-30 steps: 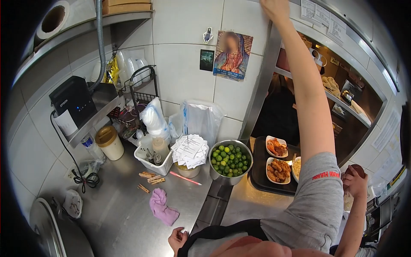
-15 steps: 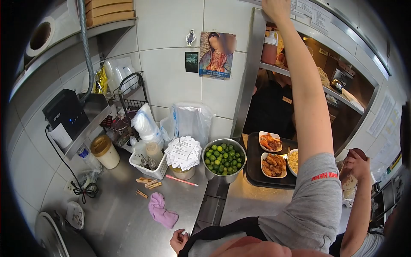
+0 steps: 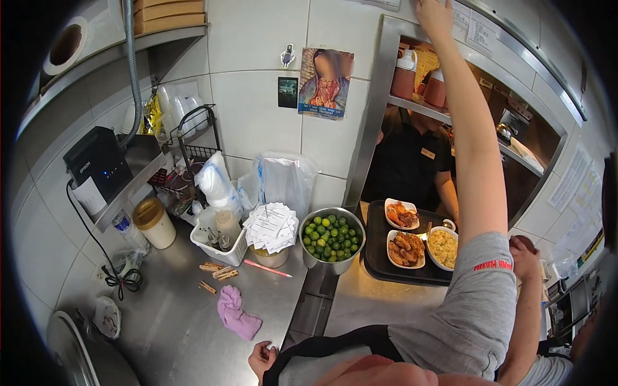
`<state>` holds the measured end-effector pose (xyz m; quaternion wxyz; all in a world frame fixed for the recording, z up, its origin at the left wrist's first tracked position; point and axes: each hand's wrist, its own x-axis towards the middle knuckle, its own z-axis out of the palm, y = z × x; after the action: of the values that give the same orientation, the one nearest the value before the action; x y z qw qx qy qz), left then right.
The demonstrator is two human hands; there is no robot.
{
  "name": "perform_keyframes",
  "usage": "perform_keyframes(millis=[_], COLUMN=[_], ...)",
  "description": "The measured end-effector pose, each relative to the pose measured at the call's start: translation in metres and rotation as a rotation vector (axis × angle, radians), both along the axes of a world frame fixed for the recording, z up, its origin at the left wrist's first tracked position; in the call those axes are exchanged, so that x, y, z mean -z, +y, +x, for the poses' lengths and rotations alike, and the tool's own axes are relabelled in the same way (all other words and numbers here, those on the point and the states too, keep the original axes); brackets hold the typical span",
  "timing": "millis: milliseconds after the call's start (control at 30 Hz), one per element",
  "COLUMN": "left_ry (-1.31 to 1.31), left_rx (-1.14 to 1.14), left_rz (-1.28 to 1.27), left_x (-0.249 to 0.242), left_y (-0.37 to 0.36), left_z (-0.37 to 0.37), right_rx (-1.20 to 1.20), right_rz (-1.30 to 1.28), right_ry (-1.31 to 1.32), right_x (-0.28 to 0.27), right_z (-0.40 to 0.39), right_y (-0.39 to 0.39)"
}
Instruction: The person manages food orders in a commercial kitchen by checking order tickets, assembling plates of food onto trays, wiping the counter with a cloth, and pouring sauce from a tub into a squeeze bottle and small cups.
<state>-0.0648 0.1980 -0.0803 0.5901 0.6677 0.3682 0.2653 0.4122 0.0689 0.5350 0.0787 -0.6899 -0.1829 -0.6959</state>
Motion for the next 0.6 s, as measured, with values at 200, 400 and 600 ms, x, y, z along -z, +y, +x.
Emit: perform_keyframes(millis=[200, 400, 600], left_ry=[0.022, 0.020, 0.041], left_rx=[0.005, 0.003, 0.002], left_rz=[-0.003, -0.024, -0.005], left_x=[0.009, -0.003, -0.001], left_y=[0.002, 0.000, 0.001], left_z=[-0.002, 0.000, -0.001], right_rx=[-0.121, -0.004, -0.098], right_rz=[0.014, -0.097, -0.007], right_ry=[0.009, -0.050, 0.015], right_x=[0.004, -0.015, -0.003], right_z=[0.020, 0.028, 0.014], right_y=[0.023, 0.030, 0.026])
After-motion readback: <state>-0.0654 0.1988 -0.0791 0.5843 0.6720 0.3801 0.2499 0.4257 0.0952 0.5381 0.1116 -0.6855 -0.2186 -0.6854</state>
